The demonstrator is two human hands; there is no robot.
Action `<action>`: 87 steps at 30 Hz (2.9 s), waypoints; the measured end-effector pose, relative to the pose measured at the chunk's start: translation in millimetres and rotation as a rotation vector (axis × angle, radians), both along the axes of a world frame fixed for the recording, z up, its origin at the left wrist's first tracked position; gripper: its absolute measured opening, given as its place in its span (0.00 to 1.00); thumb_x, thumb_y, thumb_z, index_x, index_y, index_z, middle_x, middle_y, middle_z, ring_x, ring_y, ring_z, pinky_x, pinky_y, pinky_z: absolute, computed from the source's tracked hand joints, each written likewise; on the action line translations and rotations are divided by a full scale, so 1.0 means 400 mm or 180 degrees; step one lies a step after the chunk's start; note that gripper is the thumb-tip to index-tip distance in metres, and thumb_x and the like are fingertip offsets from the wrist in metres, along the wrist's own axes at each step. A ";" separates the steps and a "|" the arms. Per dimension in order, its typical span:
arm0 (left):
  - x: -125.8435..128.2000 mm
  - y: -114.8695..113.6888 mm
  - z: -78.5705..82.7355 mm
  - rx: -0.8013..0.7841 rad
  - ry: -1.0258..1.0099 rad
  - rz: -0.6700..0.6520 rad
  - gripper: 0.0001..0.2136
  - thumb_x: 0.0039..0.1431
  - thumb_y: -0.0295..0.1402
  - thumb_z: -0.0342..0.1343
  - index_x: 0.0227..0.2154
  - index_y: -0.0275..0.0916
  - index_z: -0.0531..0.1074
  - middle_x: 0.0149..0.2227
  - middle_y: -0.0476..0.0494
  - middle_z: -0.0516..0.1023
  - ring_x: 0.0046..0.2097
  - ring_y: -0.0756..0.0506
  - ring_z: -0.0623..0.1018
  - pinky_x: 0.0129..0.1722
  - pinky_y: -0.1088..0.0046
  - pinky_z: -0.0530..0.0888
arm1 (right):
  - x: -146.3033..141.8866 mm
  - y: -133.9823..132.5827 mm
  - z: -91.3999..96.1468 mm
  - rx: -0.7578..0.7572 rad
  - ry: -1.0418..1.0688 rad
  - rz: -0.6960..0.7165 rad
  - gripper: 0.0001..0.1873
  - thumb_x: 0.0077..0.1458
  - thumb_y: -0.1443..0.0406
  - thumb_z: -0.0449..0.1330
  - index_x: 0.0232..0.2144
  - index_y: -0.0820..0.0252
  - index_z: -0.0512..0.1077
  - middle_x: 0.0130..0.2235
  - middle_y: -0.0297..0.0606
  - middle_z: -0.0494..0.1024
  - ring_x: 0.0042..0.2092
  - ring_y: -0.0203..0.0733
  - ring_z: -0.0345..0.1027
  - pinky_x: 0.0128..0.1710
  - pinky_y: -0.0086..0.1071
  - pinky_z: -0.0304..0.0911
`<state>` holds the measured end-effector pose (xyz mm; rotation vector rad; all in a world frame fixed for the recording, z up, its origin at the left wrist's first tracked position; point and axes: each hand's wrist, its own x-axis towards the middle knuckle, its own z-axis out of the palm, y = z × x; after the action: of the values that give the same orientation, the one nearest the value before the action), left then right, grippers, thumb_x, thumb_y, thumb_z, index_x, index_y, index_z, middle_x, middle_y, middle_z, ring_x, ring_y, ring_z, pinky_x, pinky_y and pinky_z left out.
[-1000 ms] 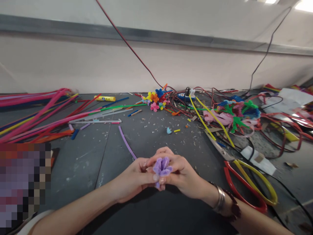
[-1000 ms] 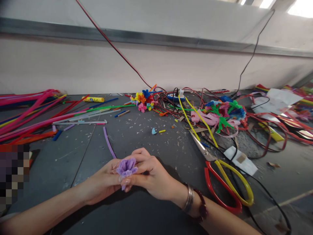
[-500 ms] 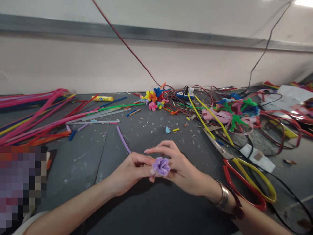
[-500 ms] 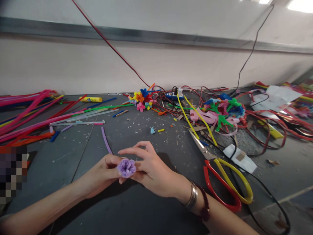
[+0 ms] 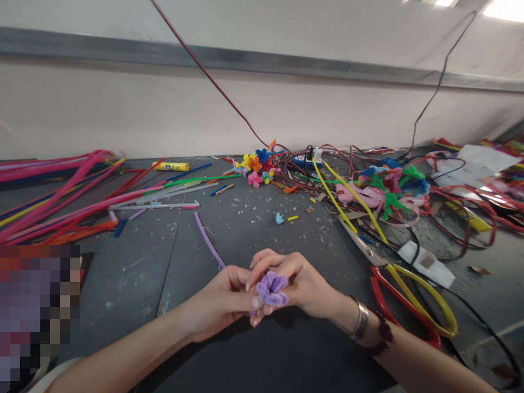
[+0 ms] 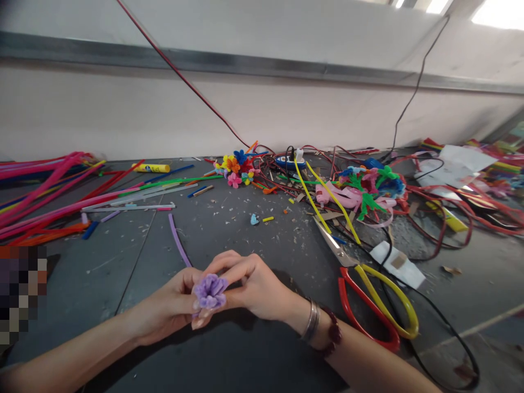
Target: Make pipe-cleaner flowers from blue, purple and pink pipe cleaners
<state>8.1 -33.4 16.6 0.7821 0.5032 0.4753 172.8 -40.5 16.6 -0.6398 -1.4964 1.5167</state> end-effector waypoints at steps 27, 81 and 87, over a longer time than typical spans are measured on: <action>-0.023 0.038 -0.008 0.0708 0.0805 0.0192 0.06 0.48 0.34 0.59 0.26 0.36 0.74 0.23 0.48 0.74 0.26 0.51 0.73 0.29 0.76 0.68 | -0.014 0.000 -0.022 -0.1388 0.0708 -0.0505 0.03 0.41 0.66 0.66 0.20 0.60 0.76 0.24 0.31 0.75 0.29 0.31 0.66 0.33 0.25 0.61; -0.007 0.053 0.027 0.2309 0.1821 0.0999 0.07 0.53 0.34 0.55 0.28 0.36 0.74 0.26 0.48 0.76 0.27 0.50 0.72 0.27 0.78 0.67 | -0.017 0.015 -0.034 -0.0965 0.0460 -0.0931 0.06 0.49 0.64 0.60 0.25 0.61 0.75 0.26 0.32 0.71 0.26 0.30 0.64 0.28 0.26 0.62; -0.003 0.053 0.035 0.2160 0.1577 0.0869 0.08 0.53 0.33 0.54 0.33 0.39 0.76 0.25 0.51 0.74 0.33 0.49 0.72 0.34 0.77 0.66 | -0.014 0.011 -0.031 -0.0677 0.0293 -0.1077 0.06 0.50 0.66 0.59 0.25 0.58 0.76 0.36 0.33 0.66 0.41 0.34 0.59 0.43 0.28 0.56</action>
<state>7.1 -12.4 30.4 1.5118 0.9373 0.7244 167.3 -36.0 4.1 -0.8872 -1.1011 1.4278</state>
